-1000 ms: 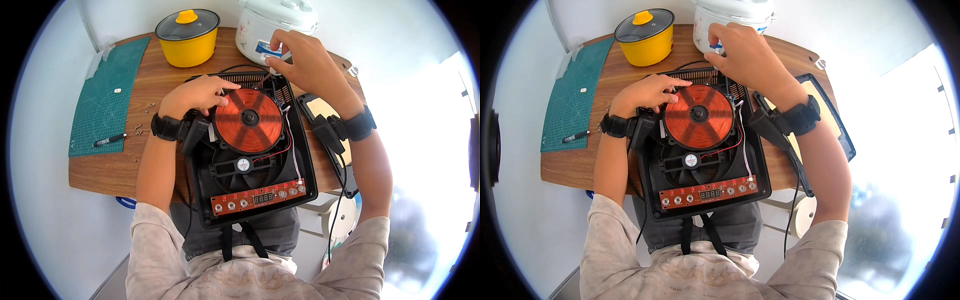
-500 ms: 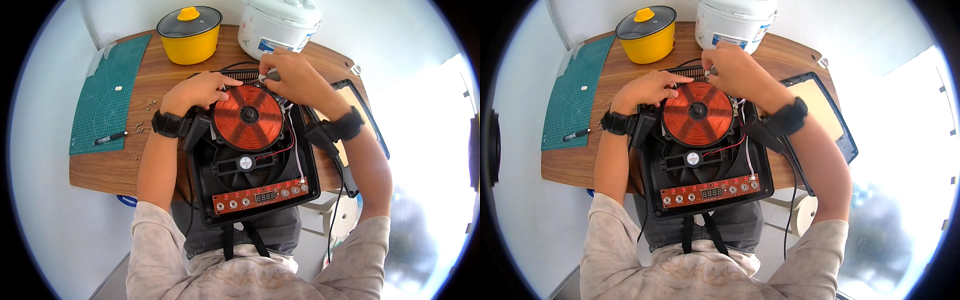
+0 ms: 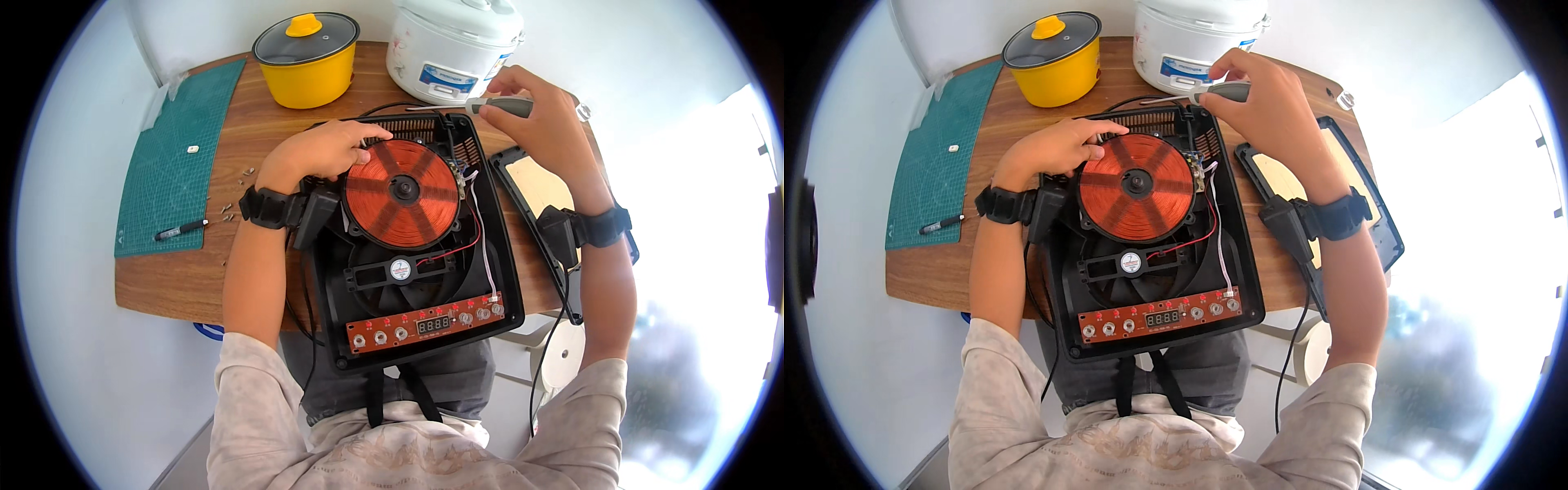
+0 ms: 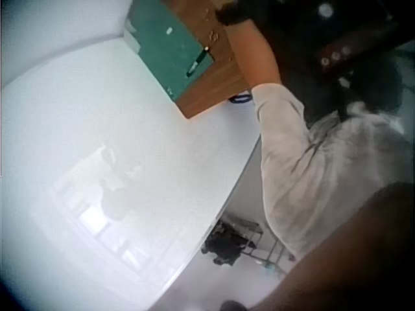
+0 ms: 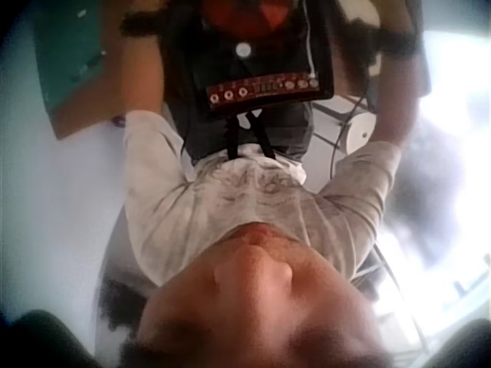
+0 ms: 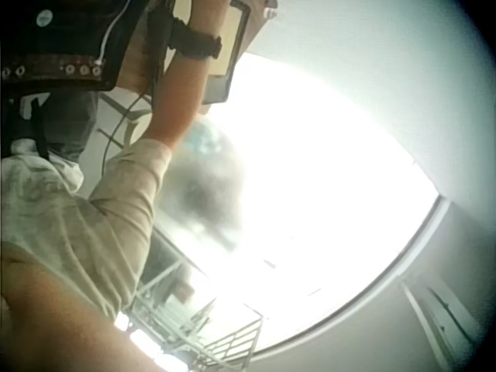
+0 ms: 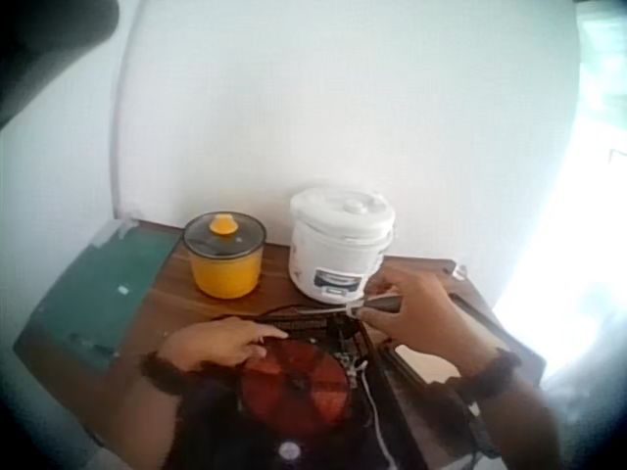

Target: The person uses a screwdriver to tighten screws on the control panel of a disassembled induction cooktop. They work on multiple screws along the front panel and then move to the internal components near the copper coil.

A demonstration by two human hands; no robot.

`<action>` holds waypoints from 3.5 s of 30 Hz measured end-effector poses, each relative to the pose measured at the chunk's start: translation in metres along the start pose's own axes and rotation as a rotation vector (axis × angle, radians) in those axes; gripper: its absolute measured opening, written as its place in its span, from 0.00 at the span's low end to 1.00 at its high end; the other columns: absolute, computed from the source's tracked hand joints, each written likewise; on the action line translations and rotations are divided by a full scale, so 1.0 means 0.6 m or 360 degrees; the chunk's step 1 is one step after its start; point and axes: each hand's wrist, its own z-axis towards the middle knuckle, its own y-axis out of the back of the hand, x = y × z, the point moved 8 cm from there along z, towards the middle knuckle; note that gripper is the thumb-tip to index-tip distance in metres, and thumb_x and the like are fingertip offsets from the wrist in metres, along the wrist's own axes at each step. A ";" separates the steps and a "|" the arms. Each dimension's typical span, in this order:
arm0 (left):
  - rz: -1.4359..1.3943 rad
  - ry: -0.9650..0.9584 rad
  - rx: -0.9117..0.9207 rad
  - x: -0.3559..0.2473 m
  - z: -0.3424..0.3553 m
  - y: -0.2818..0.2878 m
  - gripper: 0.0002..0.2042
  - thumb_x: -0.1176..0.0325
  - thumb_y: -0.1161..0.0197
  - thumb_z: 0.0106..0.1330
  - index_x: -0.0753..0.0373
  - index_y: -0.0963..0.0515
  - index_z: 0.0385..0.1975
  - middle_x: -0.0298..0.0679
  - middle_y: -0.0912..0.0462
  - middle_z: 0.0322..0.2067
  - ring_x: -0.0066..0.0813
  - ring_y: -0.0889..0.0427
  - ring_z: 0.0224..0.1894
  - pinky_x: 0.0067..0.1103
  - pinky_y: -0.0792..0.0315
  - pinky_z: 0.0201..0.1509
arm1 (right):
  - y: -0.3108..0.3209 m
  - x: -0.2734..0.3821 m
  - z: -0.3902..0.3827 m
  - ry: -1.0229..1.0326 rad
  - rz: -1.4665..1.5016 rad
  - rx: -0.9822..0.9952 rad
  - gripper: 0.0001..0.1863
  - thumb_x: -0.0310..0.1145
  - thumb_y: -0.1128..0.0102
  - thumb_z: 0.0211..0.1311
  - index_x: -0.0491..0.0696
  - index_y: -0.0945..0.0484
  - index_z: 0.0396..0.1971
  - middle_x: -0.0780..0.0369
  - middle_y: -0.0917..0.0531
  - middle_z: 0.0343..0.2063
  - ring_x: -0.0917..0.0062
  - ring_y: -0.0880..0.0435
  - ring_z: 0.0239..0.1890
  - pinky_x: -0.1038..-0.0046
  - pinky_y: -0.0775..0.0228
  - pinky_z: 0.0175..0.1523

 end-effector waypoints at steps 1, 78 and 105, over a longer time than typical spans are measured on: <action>0.0007 -0.0030 -0.0007 0.000 0.002 -0.001 0.23 0.70 0.41 0.73 0.51 0.28 0.68 0.41 0.20 0.32 0.29 0.25 0.23 0.29 0.26 0.30 | 0.002 -0.009 -0.002 -0.0008 0.0031 -0.0027 0.16 0.40 0.28 0.60 0.47 0.17 0.42 0.58 0.12 0.35 0.69 0.13 0.36 0.68 0.23 0.43; -0.0001 0.0157 0.0002 -0.032 -0.019 0.001 0.25 0.75 0.39 0.70 0.50 0.26 0.67 0.38 0.21 0.37 0.24 0.22 0.30 0.22 0.22 0.28 | -0.019 -0.039 0.002 -0.0062 0.0049 -0.0476 0.20 0.49 0.30 0.65 0.49 0.26 0.39 0.60 0.17 0.19 0.77 0.19 0.20 0.75 0.30 0.29; -0.0011 0.0158 -0.0040 -0.044 -0.024 0.003 0.23 0.75 0.38 0.71 0.53 0.26 0.66 0.42 0.18 0.38 0.31 0.21 0.31 0.27 0.24 0.37 | -0.008 -0.043 -0.001 -0.0050 -0.0008 -0.0614 0.22 0.48 0.27 0.63 0.47 0.25 0.40 0.59 0.16 0.19 0.71 0.16 0.19 0.71 0.26 0.28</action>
